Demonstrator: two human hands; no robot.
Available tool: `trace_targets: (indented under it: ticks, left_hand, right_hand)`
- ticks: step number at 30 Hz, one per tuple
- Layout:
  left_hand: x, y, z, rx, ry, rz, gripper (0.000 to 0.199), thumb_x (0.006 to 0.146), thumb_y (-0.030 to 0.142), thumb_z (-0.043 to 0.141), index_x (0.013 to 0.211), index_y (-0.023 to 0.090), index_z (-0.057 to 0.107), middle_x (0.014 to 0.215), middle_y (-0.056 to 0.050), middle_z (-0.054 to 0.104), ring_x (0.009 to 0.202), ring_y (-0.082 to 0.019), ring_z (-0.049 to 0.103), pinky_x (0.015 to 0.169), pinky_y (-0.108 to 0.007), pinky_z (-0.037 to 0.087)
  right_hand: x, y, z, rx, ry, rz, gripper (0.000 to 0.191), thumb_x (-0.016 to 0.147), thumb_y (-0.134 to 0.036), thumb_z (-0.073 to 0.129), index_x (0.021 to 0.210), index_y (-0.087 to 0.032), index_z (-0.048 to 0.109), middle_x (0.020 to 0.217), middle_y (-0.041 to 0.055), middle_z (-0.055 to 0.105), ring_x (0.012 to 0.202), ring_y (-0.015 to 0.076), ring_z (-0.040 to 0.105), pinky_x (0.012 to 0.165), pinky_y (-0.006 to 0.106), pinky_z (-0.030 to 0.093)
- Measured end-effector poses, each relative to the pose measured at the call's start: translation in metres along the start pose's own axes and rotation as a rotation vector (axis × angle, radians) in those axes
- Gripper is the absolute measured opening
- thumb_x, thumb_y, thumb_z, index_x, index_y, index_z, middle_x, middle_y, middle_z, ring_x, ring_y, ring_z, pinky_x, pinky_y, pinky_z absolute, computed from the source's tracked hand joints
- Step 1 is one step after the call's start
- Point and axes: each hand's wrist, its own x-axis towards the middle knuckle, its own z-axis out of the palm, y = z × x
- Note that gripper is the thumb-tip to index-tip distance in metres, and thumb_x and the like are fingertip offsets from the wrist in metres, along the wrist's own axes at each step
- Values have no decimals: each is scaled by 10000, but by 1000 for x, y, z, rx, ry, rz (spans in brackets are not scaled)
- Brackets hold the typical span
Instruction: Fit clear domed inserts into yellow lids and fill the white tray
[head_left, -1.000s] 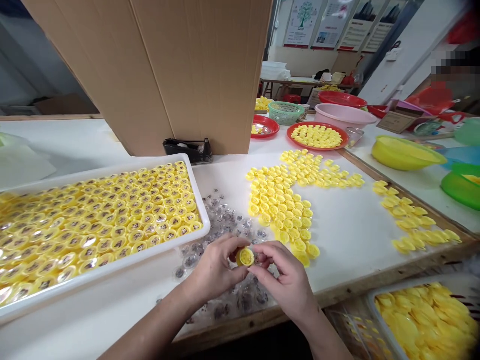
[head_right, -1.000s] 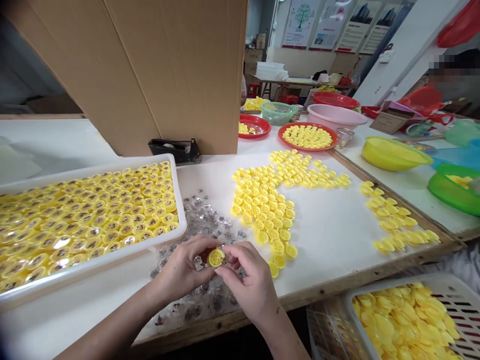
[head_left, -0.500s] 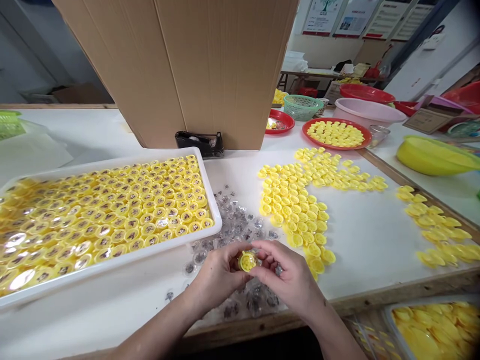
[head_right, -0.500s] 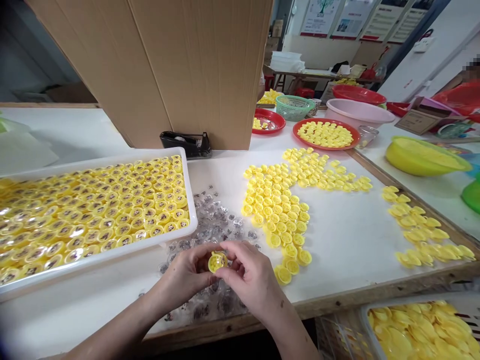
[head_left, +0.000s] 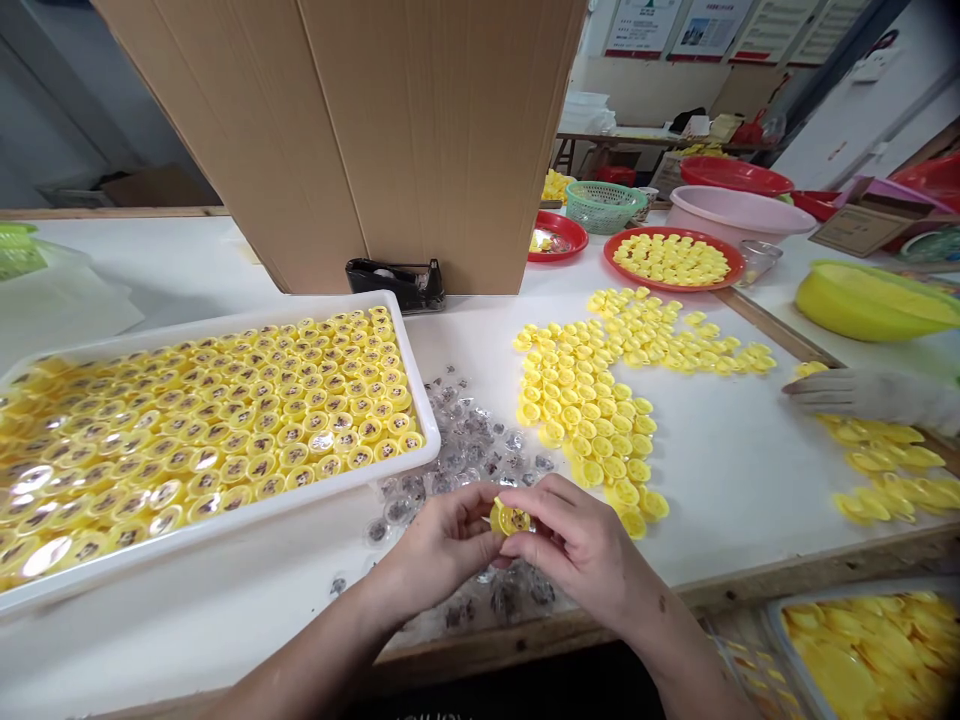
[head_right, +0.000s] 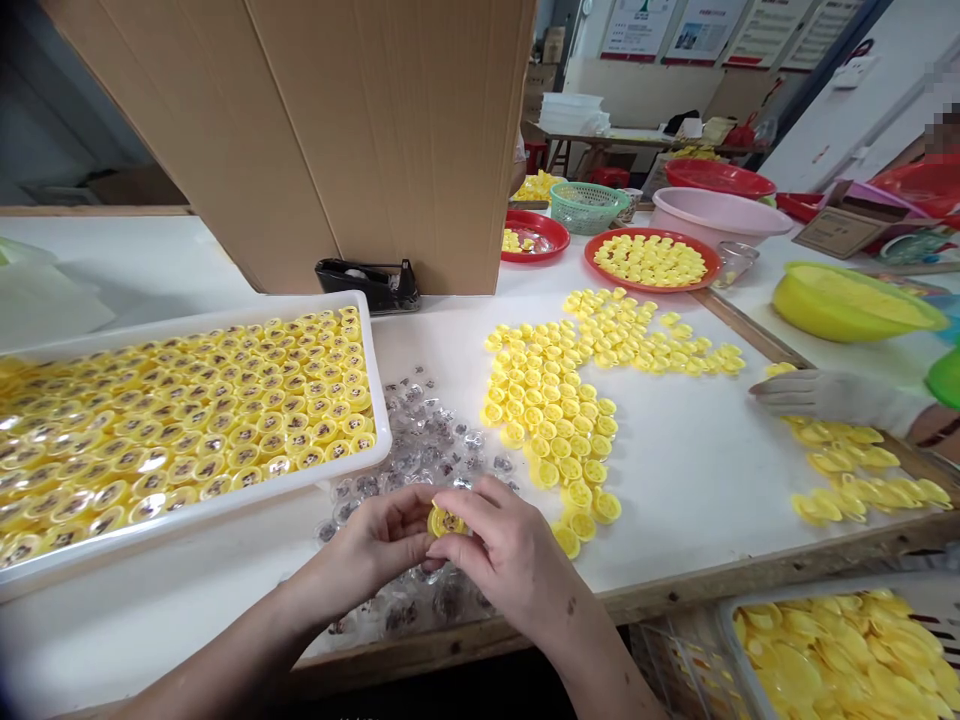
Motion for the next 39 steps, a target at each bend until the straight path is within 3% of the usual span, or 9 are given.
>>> trace_targets:
  ticks: [4,9,13,16,21,30,36,39]
  left_hand:
    - [-1,-6,1,-308,10,-16,249,790,284,653,957,160,517,779,-19,621,664,-98,570,628,-226,441]
    - [1,-12,9,-455,73,-6,286,758,256,704,910,165,480,766,-6,622,656,-78,579,651,-220,482]
    - [3,-12,12,-466,108,34,292,767,231,694,992,191,512,889,-14,623,714,-86,589,666,-223,496]
    - [2,-12,10,-418,141,31,391,756,238,700,1118,219,552,1001,-30,617,764,-96,588,674,-217,494]
    - [1,-14,7,-345,161,-8,449,746,321,703,1175,246,593,829,6,632,710,-92,574,702,-248,495]
    - [3,-16,15,-384,270,10,339,672,337,764,945,165,657,814,-12,627,698,-105,565,694,-271,492]
    - [2,-18,15,-420,269,48,286,704,294,749,926,147,645,818,-27,660,732,-114,597,686,-238,491]
    - [2,-20,13,-429,274,37,279,712,293,743,929,149,645,808,-24,666,722,-117,609,689,-251,506]
  right_hand:
    - [-2,4,1,-55,34,30,242,828,-361,631,1031,-229,622,743,1,554,635,132,538,564,240,449]
    - [-2,4,7,-230,154,8,268,836,-444,598,876,-181,630,692,15,544,603,142,531,530,251,435]
    - [-2,3,15,-257,218,-15,280,874,-403,562,1045,-186,602,766,38,594,644,146,574,593,261,480]
    - [-3,2,19,-250,194,-26,268,901,-346,536,1129,-208,561,777,28,612,649,140,595,626,256,497]
    - [-4,1,20,-283,186,-28,264,895,-342,546,1116,-199,570,795,39,638,672,158,626,658,275,515]
    - [-4,-1,18,-294,226,-26,351,885,-347,561,1203,-203,532,854,67,637,720,182,634,656,304,533]
    - [-5,-5,8,-156,52,-26,318,879,-234,569,1194,-256,533,1002,67,625,888,192,627,765,312,547]
    - [-6,-6,5,-145,34,-20,335,893,-148,488,1206,-260,532,1047,69,632,941,199,628,796,333,552]
